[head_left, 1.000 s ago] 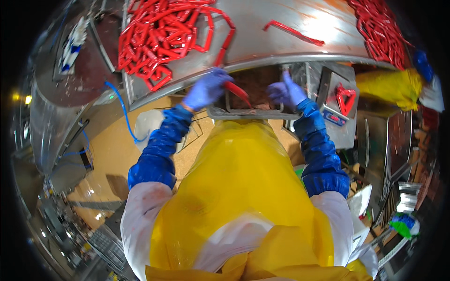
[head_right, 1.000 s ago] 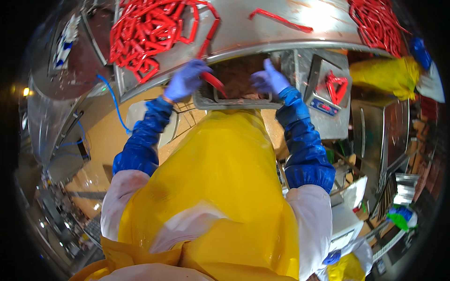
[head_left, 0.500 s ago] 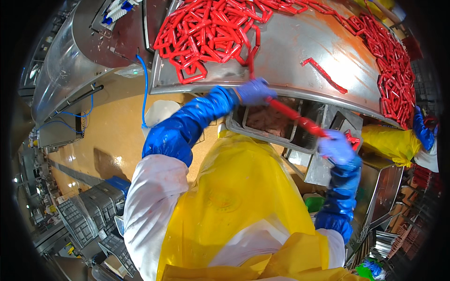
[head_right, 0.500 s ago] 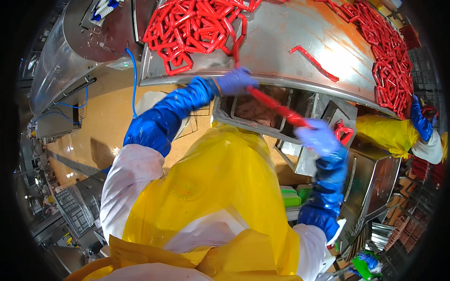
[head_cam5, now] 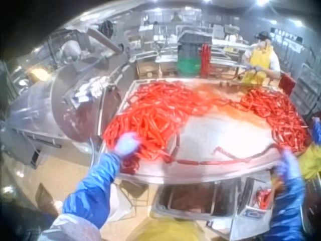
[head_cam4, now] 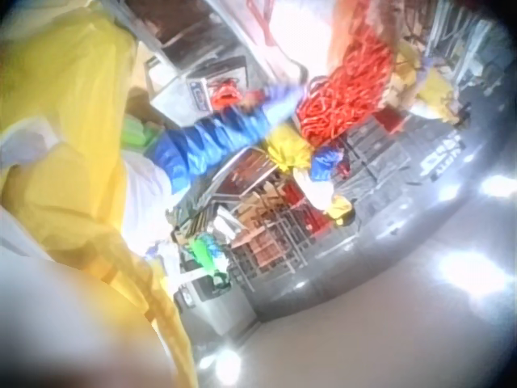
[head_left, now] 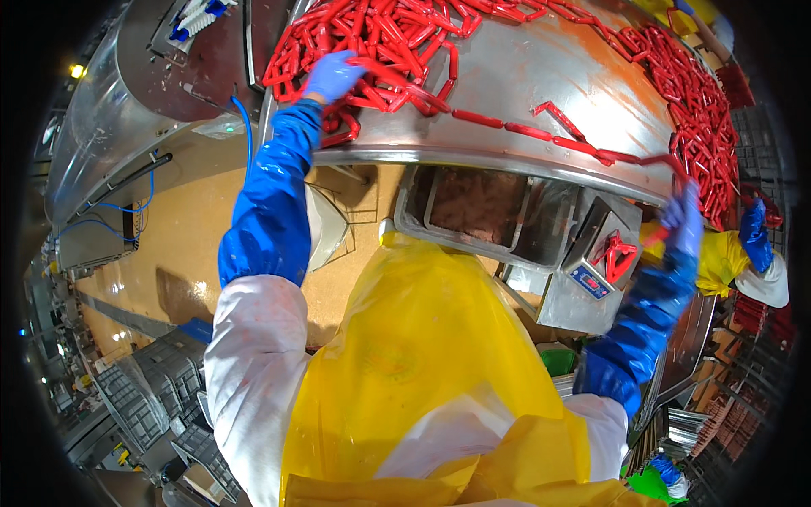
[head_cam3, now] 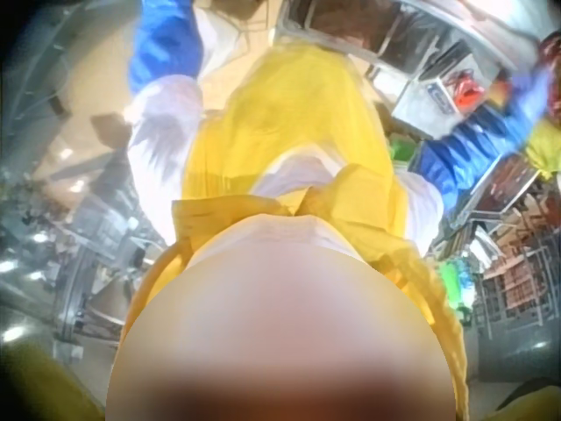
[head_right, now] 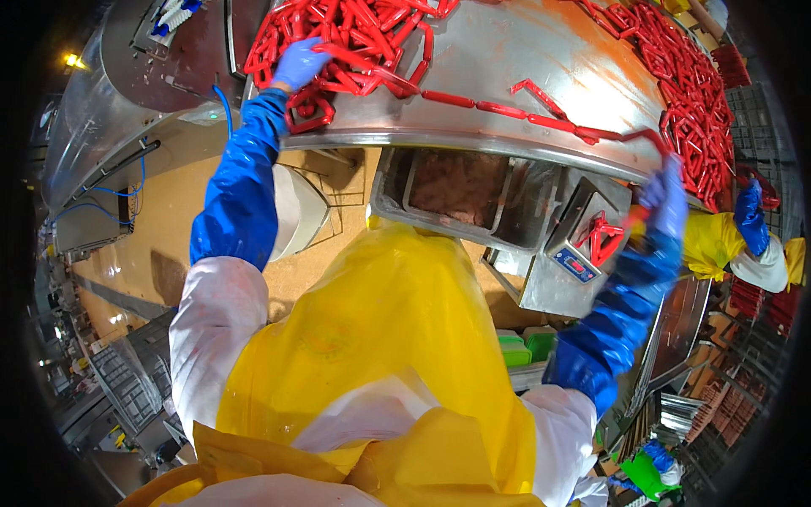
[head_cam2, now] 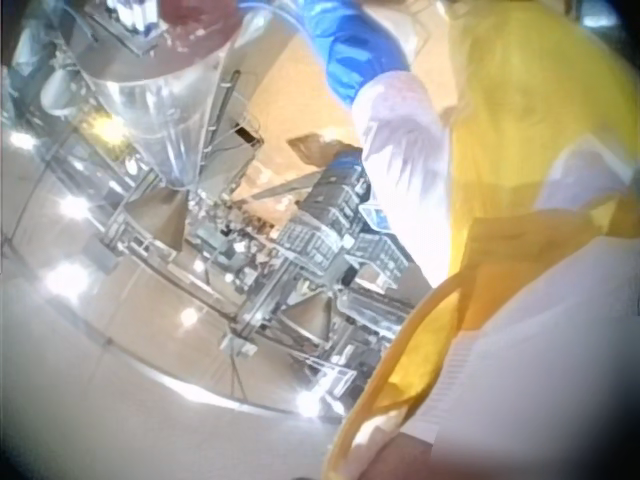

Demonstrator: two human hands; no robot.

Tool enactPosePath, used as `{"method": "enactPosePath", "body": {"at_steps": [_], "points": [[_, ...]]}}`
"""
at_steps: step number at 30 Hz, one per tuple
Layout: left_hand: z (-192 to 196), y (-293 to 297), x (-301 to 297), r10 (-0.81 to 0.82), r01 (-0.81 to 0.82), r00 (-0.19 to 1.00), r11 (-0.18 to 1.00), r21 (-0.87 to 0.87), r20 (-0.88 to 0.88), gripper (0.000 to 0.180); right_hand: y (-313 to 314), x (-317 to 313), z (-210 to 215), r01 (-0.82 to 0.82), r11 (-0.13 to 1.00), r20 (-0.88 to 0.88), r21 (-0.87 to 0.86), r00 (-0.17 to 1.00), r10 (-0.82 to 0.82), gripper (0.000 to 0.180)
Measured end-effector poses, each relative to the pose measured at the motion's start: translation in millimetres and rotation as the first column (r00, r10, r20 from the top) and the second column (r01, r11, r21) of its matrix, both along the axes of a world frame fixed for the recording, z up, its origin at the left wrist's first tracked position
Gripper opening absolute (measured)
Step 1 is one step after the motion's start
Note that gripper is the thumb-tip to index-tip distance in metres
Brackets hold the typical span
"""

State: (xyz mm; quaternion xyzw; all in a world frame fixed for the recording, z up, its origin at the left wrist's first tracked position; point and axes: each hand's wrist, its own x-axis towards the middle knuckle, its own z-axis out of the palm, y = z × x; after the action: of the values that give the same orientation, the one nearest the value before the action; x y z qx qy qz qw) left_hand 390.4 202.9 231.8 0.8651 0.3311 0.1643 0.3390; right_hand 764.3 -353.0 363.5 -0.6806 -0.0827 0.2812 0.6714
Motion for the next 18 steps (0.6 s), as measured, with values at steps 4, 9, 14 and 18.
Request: {"method": "enactPosePath", "body": {"at_steps": [4, 9, 14, 18], "points": [[36.2, -156.4, 65.1, -0.307, 0.299, 0.952, 0.934, -0.195, -0.008, 0.032, 162.0, -104.7, -83.0, -0.453, 0.828, -0.049, -0.330, 0.884, 0.464, 0.060], [-28.8, -193.1, 85.8, -0.469, 0.466, 0.874, 0.883, 0.060, 0.124, 0.041, 251.1, -114.7, -150.7, -0.398, 0.892, -0.213, -0.213, 0.910, 0.355, 0.033], [-100.9, -145.2, 49.5, -0.524, 0.530, 0.843, 0.775, 0.343, -0.120, 0.031, 284.1, -77.5, -88.4, -0.365, 0.854, 0.358, -0.370, 0.792, 0.494, 0.028], [-69.6, -168.1, 74.9, -0.637, 0.724, 0.672, 0.673, 0.152, -0.379, 0.024, 289.9, -77.1, -97.2, -0.330, 0.797, 0.675, -0.507, 0.423, 0.604, 0.040]]}}
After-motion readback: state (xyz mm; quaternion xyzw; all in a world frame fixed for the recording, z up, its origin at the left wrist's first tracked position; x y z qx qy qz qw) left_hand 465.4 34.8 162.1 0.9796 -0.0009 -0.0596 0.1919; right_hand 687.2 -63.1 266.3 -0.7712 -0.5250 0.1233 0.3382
